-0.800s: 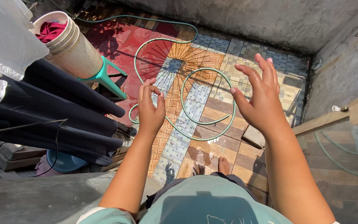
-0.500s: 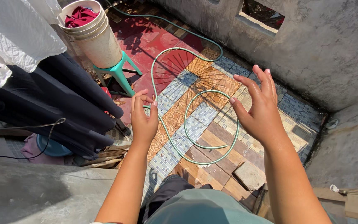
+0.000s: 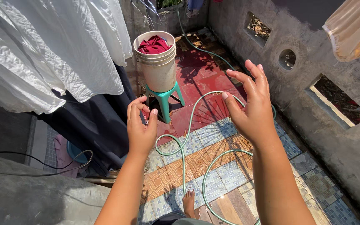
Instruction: The person takes wet clothing items from a white bucket, slides them onto wire hangers, and hooks the hangers onto a horizontal pipe.
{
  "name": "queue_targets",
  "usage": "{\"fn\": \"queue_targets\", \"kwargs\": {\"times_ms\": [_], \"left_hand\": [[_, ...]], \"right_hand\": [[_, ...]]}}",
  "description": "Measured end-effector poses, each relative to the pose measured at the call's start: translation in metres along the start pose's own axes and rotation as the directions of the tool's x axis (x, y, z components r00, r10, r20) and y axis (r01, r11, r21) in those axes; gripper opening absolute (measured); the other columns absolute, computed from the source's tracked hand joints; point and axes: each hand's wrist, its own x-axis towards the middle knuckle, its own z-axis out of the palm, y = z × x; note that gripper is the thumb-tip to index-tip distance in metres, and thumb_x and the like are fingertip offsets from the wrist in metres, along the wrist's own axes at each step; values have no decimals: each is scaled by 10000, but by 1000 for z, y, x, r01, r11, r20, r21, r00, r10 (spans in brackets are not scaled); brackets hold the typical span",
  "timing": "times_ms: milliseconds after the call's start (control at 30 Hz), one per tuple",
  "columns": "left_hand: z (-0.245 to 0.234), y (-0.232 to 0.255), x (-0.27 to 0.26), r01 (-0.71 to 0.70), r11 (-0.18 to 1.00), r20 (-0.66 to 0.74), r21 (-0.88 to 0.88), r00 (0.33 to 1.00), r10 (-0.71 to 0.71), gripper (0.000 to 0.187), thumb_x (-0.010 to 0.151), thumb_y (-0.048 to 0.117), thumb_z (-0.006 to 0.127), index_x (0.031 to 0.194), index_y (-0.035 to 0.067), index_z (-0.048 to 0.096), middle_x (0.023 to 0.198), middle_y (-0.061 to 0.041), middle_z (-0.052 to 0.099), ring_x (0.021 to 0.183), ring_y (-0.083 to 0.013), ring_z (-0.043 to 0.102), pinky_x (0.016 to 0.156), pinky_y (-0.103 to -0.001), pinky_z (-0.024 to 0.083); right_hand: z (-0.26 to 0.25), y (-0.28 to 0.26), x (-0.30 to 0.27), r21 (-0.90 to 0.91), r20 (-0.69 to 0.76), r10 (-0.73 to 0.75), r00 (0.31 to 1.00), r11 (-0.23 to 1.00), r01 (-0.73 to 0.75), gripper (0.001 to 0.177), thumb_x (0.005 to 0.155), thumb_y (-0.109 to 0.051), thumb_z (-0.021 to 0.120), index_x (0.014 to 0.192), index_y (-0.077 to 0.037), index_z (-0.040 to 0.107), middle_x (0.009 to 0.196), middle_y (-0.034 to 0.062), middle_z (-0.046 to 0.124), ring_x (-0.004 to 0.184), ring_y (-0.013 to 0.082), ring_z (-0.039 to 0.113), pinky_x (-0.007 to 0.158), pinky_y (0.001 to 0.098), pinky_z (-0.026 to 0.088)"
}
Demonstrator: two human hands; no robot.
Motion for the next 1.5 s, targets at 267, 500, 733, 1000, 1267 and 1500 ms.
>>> {"fn": "queue_targets", "kwargs": {"times_ms": [267, 500, 733, 1000, 1267, 1500], "left_hand": [[42, -19, 132, -194, 978, -52, 83, 979, 198, 160, 988, 78, 685, 1107, 34, 587, 1416, -185, 558, 1310, -324, 582, 1117, -405, 443], [92, -48, 194, -190, 975, -84, 114, 976, 200, 218, 989, 100, 684, 1179, 27, 603, 1447, -180, 533, 1365, -320, 546, 1157, -416, 423], [154, -110, 250, -94, 979, -297, 181, 944, 146, 263, 992, 105, 689, 1226, 44, 585, 1467, -174, 532, 1387, -316, 533, 1160, -436, 414], [225, -169, 317, 41, 973, -394, 227, 918, 53, 320, 963, 134, 693, 1251, 47, 582, 1410, -186, 569, 1336, -326, 553, 1083, -443, 439], [260, -295, 483, 165, 975, -449, 150, 890, -81, 464, 940, 224, 692, 1324, 9, 544, 1334, -208, 605, 1242, -330, 609, 1031, -422, 489], [265, -379, 595, 495, 851, -334, -175, 783, -524, 562, 903, 216, 666, 1373, -16, 467, 1015, -151, 745, 747, -265, 752, 650, -388, 603]], "right_hand": [[67, 52, 135, 155, -33, -170, 985, 973, 174, 427, 992, -158, 762, 1402, -123, 652, 1648, 192, 437, 1605, 465, 302, 1288, 554, 318], [117, 118, 215, 269, 5, -188, 982, 946, 180, 413, 967, -149, 766, 1364, -102, 664, 1591, 190, 487, 1573, 441, 358, 1257, 528, 347], [170, 198, 314, 357, 108, -299, 948, 902, 243, 377, 949, -141, 751, 1316, -92, 680, 1478, 176, 577, 1438, 358, 523, 1174, 460, 425], [257, 259, 403, 464, 184, -430, 884, 831, 308, 339, 941, -122, 750, 1270, -63, 694, 1357, 151, 651, 1258, 282, 648, 1083, 389, 495], [451, 272, 496, 512, 360, -235, 903, 859, 19, 369, 939, -234, 729, 1251, -42, 683, 1122, 118, 743, 983, 212, 728, 821, 327, 554], [598, 298, 548, 436, 727, -65, 684, 813, -386, 311, 943, -279, 731, 1038, 15, 773, 860, 79, 734, 724, 121, 641, 655, 286, 501]]}}
